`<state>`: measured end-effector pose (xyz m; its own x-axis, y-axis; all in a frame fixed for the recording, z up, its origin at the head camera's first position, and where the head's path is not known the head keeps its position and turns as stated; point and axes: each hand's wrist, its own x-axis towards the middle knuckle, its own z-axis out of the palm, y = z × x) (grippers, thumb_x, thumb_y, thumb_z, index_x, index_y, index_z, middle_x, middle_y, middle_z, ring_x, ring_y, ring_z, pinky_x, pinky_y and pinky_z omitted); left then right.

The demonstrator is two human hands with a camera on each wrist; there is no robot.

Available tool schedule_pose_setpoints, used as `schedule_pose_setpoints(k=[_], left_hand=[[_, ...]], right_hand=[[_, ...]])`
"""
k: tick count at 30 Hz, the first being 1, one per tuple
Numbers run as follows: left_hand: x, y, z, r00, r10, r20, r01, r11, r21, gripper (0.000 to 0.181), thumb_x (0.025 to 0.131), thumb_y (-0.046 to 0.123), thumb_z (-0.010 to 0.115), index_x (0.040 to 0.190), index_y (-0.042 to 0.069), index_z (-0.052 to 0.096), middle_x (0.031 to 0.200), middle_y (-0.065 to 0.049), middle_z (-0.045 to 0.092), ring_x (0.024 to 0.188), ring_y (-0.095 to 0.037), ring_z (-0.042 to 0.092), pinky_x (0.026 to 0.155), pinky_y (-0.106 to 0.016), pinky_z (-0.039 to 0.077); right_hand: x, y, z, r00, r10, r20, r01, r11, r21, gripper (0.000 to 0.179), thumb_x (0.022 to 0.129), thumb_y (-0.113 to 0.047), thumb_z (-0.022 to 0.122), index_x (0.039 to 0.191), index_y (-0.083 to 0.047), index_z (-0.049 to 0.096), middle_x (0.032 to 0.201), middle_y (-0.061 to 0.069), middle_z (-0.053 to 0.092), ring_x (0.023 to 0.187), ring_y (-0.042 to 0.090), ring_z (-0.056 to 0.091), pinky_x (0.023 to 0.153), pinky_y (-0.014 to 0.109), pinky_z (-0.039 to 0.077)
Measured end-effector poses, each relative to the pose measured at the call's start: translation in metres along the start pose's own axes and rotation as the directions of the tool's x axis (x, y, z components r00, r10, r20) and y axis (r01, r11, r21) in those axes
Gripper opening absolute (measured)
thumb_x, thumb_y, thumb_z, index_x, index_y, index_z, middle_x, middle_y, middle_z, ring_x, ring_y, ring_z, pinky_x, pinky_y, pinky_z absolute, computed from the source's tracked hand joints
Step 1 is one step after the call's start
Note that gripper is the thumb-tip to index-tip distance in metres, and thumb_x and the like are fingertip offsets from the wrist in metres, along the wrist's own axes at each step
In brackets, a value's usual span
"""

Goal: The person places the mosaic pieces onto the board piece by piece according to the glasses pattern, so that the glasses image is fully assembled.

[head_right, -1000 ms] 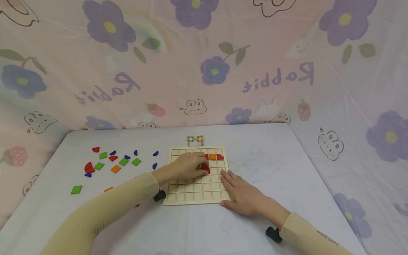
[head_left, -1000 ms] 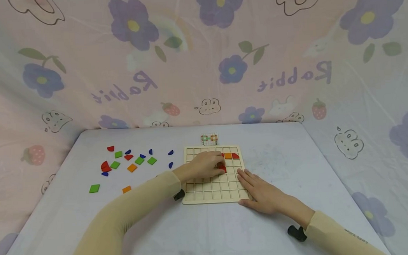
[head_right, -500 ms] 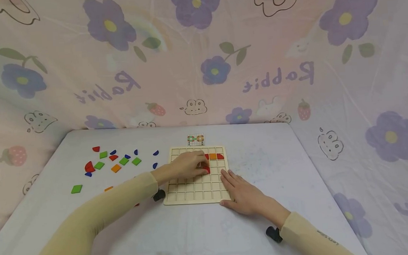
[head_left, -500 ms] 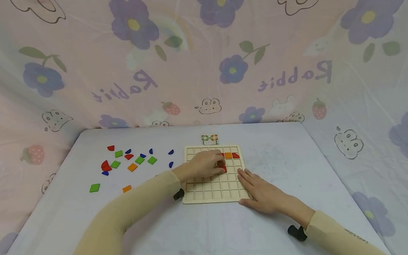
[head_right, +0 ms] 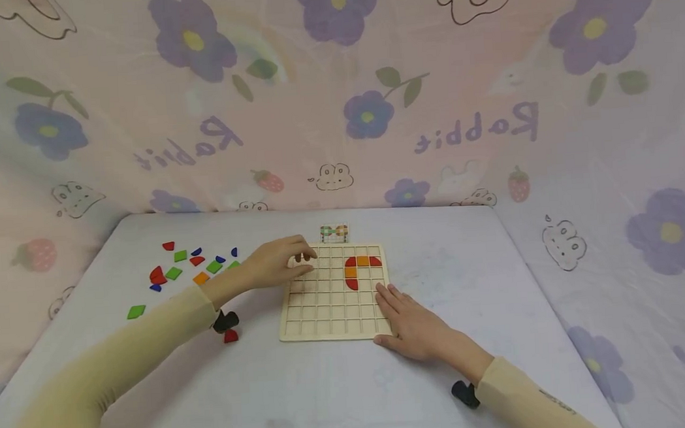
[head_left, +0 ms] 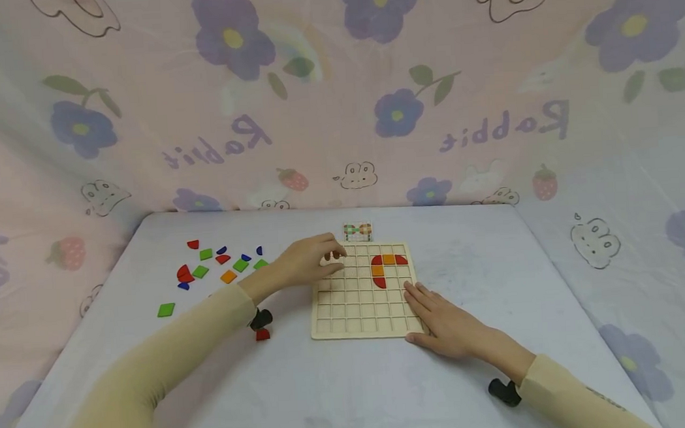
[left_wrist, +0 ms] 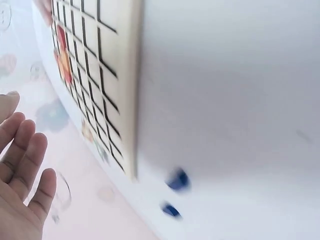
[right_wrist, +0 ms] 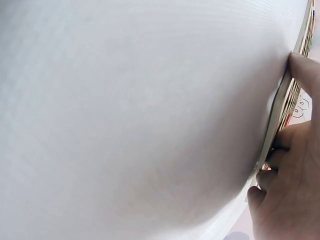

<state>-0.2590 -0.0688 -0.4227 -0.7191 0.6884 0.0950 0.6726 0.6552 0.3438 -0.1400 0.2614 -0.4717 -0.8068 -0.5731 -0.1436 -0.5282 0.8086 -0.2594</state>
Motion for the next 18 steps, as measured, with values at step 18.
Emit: schedule_pose_setpoints(k=[18], left_hand=[[-0.136,-0.086,-0.040,0.959,-0.258,-0.119,0.257,0.966,-0.030,0.030,0.095,0.017,0.077,0.123,0.008,0.073,0.119,-0.008,0.068,0.100,-0.027,0.067,0.076,-0.041,0.058]], right_hand=[[0.001,0.000,0.000,1.000,-0.002,-0.013,0.002,1.000,-0.011,0.087,0.103,-0.055,0.057,0.162,0.003,0.027,0.172,0.016,0.016,0.157,0.039,0.017,0.122,0.058,0.027]])
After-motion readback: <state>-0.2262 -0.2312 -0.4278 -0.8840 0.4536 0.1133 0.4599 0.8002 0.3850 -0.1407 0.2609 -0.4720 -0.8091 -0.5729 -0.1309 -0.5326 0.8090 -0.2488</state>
